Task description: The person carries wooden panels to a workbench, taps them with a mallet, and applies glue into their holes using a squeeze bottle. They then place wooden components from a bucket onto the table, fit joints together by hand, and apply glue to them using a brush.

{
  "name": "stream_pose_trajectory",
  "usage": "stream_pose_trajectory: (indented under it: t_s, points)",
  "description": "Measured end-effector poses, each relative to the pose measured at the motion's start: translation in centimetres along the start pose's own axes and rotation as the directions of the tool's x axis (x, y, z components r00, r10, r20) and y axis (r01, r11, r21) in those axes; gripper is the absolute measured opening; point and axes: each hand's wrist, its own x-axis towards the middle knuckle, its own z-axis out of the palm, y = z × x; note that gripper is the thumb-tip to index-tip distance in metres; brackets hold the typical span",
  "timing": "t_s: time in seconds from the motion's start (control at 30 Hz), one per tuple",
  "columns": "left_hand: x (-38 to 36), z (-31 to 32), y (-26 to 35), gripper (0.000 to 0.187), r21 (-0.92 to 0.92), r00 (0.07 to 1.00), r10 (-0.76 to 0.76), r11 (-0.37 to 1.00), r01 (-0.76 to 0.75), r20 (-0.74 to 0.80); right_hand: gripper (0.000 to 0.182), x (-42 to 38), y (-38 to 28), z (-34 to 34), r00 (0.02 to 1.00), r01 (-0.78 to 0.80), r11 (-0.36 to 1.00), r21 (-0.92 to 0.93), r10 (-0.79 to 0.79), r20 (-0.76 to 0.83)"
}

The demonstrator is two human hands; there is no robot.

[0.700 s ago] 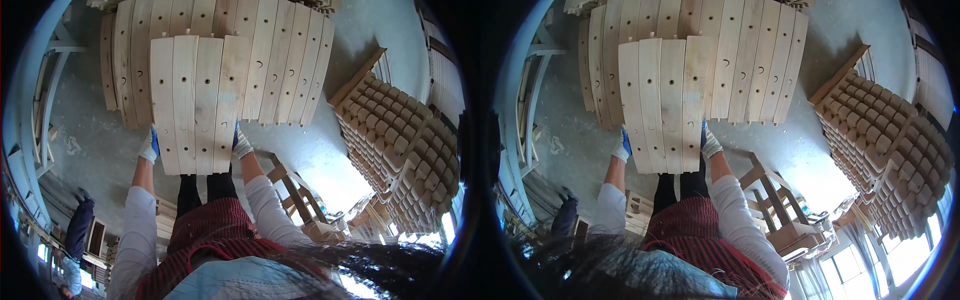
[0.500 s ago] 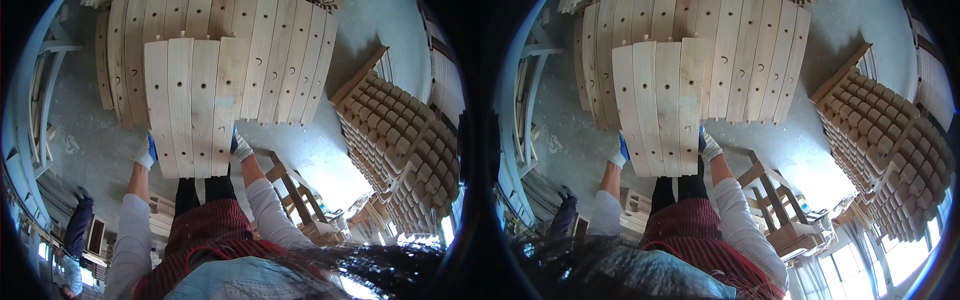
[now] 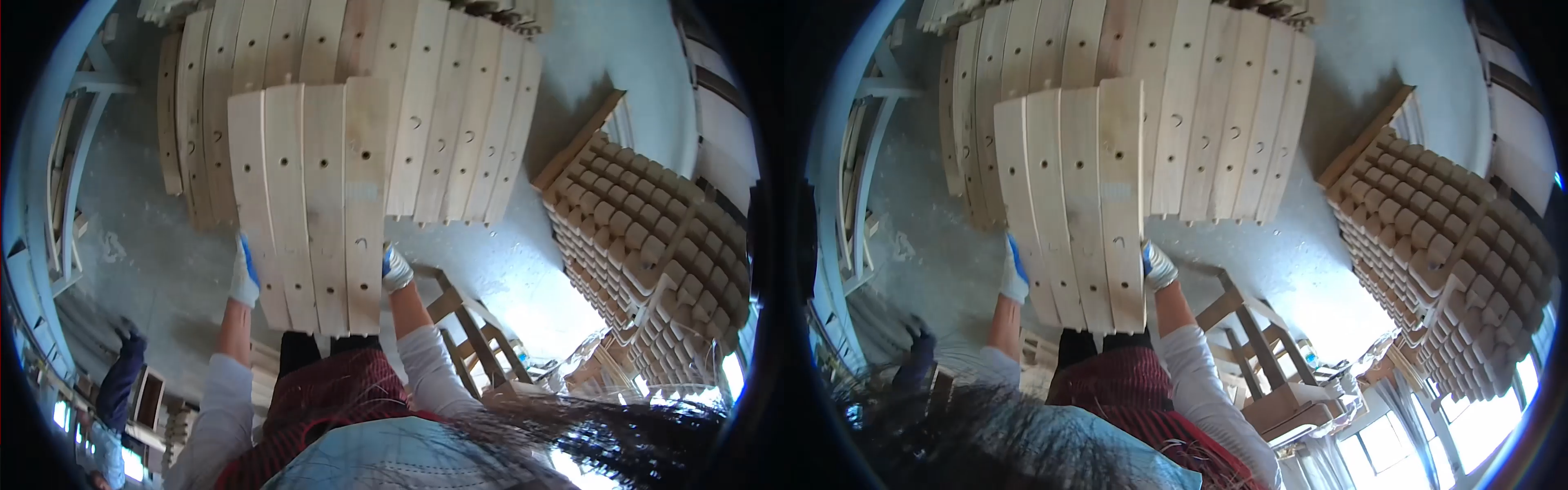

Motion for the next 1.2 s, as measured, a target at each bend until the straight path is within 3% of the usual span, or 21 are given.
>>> stream_pose_trajectory:
  t_s: [0.03, 0.1, 0.13, 0.2, 0.37, 0.47, 0.53, 0.63, 0.7, 0.8, 0.87, 1.0, 1.2]
  points:
    - [-0.4, 0.1, 0.2, 0.062, -0.015, 0.997, -0.06, 0.998, 0.061, 0.054, 0.051, -0.5, 1.4, -0.2, 1.0, -0.017, 0.985, 0.17, 0.015, 0.016]
    - [-1.3, 1.4, 0.7, 0.063, -0.033, 0.985, -0.11, 0.993, 0.116, 0.134, 0.051, -0.2, 4.6, -0.8, 1.0, -0.02, 0.949, 0.313, 0.011, 0.029]
    - [-1.5, 1.9, 1.1, 0.064, -0.024, 0.983, -0.115, 0.993, 0.119, 0.147, 0.047, 0.3, 5.1, -0.6, 0.999, -0.018, 0.861, 0.508, -0.008, 0.048]
    - [-1.6, 2.5, 1.8, 0.065, 0.009, 0.98, -0.119, 0.993, 0.119, 0.158, 0.043, 0.7, 5.6, 0.8, 0.997, -0.015, 0.726, 0.687, -0.041, 0.066]
    - [-0.9, 2.6, 3.2, 0.068, 0.072, 0.979, -0.125, 0.991, 0.115, 0.161, 0.041, 1.7, 5.6, 3.1, 0.998, 0.011, 0.889, 0.458, 0.021, -0.065]
    - [-0.3, 2.3, 3.9, 0.07, 0.105, 0.979, -0.127, 0.988, 0.112, 0.157, 0.041, 2.1, 6.1, 2.0, 0.996, -0.085, 0.985, 0.149, 0.081, 0.027]
    - [-0.3, 2.4, 4.3, 0.071, 0.123, 0.979, -0.133, 0.986, 0.115, 0.152, 0.042, 2.7, 7.3, 1.7, 0.991, -0.121, 0.991, 0.06, 0.117, 0.069]
    - [-0.6, 2.6, 4.6, 0.073, 0.146, 0.982, -0.131, 0.983, 0.111, 0.133, 0.046, 6.3, 10.3, 0.9, 0.959, 0.271, 0.95, 0.158, -0.28, 0.035]
    - [0.0, 2.4, 4.5, 0.071, 0.167, 0.986, -0.122, 0.981, 0.103, 0.11, 0.048, 6.5, 10.9, 0.8, 0.918, 0.388, 0.902, 0.19, -0.398, 0.011]
    - [0.9, 1.8, 4.2, 0.058, 0.222, 0.996, -0.077, 0.973, 0.064, 0.048, 0.047, 5.8, 10.1, 0.3, 0.984, 0.156, 0.924, 0.349, -0.177, 0.028]
    - [1.3, 1.6, 4.2, 0.052, 0.27, 0.999, -0.045, 0.962, 0.038, 0.016, 0.046, 5.6, 9.4, 0.0, 0.993, 0.085, 0.914, 0.396, -0.112, 0.045]
    - [0.3, 2.0, 3.7, 0.048, 0.355, 0.992, -0.115, 0.931, 0.09, 0.049, 0.05, 3.1, 10.5, -0.8, 0.979, 0.019, 0.919, 0.393, -0.098, 0.18]
    - [-4.5, 2.8, 3.3, 0.044, 0.402, 0.99, -0.115, 0.913, 0.071, 0.085, 0.055, -2.0, 8.5, -1.3, 0.991, -0.082, 0.916, 0.392, 0.032, 0.132]
